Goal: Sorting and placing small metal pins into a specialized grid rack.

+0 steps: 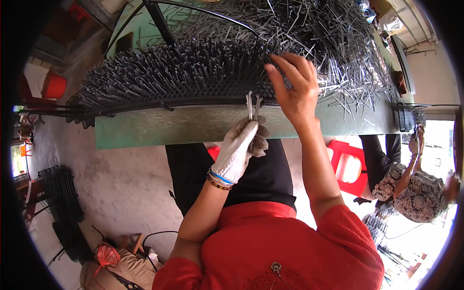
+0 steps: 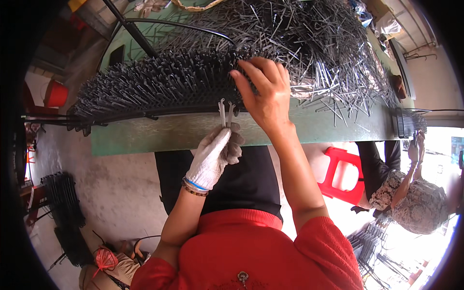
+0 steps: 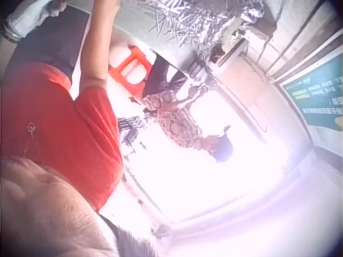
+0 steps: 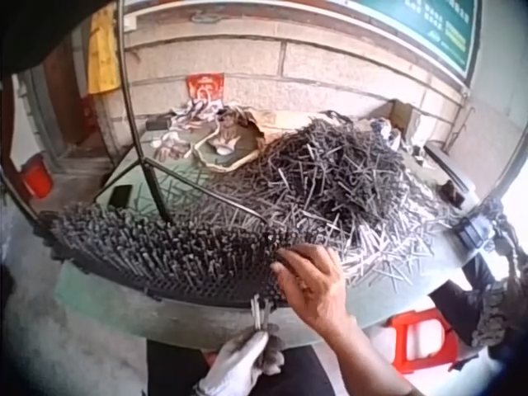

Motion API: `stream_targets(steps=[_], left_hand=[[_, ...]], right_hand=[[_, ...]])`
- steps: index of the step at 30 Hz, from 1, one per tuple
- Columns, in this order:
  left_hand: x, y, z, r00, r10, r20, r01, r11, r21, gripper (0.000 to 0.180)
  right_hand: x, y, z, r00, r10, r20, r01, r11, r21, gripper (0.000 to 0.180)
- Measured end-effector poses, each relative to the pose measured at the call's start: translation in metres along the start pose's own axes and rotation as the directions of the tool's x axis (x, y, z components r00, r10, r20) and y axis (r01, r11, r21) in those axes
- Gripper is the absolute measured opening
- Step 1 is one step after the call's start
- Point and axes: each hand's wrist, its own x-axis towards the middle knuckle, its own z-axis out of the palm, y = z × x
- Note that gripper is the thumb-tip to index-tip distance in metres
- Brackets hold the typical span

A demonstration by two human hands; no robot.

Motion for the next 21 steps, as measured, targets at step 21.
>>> stream_targets(steps=[21], left_hand=[[0.008, -0.006, 0.009, 0.999, 0.037, -0.003, -0.037, 0.999, -0.015, 0.025]], right_hand=[[-0.001, 0.009, -0.023, 0.841, 0.541, 0.018, -0.499, 0.761, 0.414, 0.012]])
